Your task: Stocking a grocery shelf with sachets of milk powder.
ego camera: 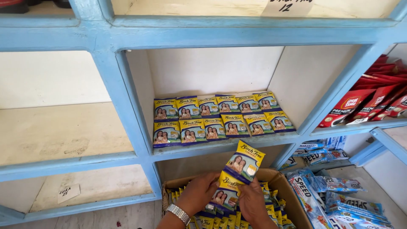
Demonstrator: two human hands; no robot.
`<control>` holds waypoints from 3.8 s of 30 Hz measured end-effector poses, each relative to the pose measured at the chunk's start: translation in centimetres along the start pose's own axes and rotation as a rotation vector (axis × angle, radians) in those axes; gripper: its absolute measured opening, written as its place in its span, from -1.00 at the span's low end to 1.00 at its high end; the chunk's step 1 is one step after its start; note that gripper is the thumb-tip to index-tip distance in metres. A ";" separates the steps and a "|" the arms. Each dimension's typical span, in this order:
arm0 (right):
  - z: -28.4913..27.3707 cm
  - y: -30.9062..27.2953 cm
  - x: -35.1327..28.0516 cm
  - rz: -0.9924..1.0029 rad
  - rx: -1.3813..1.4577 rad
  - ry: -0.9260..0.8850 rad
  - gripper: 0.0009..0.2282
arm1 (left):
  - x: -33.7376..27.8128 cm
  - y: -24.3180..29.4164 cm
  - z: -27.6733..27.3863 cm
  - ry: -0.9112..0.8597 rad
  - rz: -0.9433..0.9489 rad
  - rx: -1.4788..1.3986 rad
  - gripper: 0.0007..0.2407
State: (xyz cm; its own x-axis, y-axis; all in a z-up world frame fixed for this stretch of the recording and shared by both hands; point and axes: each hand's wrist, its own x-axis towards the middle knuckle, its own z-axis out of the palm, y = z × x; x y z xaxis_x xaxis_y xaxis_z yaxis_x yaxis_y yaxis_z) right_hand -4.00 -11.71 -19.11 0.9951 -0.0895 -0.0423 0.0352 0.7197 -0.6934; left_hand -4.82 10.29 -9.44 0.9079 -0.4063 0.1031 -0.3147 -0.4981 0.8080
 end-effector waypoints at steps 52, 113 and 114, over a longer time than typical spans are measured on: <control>28.0 -1.2 22.3 0.194 -0.669 -0.267 -0.91 | 2.4 -4.7 -8.0 1.268 0.061 0.105 -0.84; 29.7 6.6 17.9 -0.587 -1.741 -0.709 -0.55 | -0.8 -0.5 -9.0 0.938 0.085 0.385 -0.80; 29.3 6.6 17.4 -0.657 -1.631 -0.672 -0.57 | -0.8 -0.8 -8.8 0.945 0.079 0.368 -0.80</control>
State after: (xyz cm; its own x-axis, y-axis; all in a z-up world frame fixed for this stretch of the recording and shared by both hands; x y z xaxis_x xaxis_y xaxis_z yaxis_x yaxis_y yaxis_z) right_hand 16.27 11.63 -3.32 0.7417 0.4975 0.4498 0.6664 -0.6226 -0.4101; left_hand -2.87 17.78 -5.05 0.6778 0.2445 0.6934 -0.3040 -0.7655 0.5671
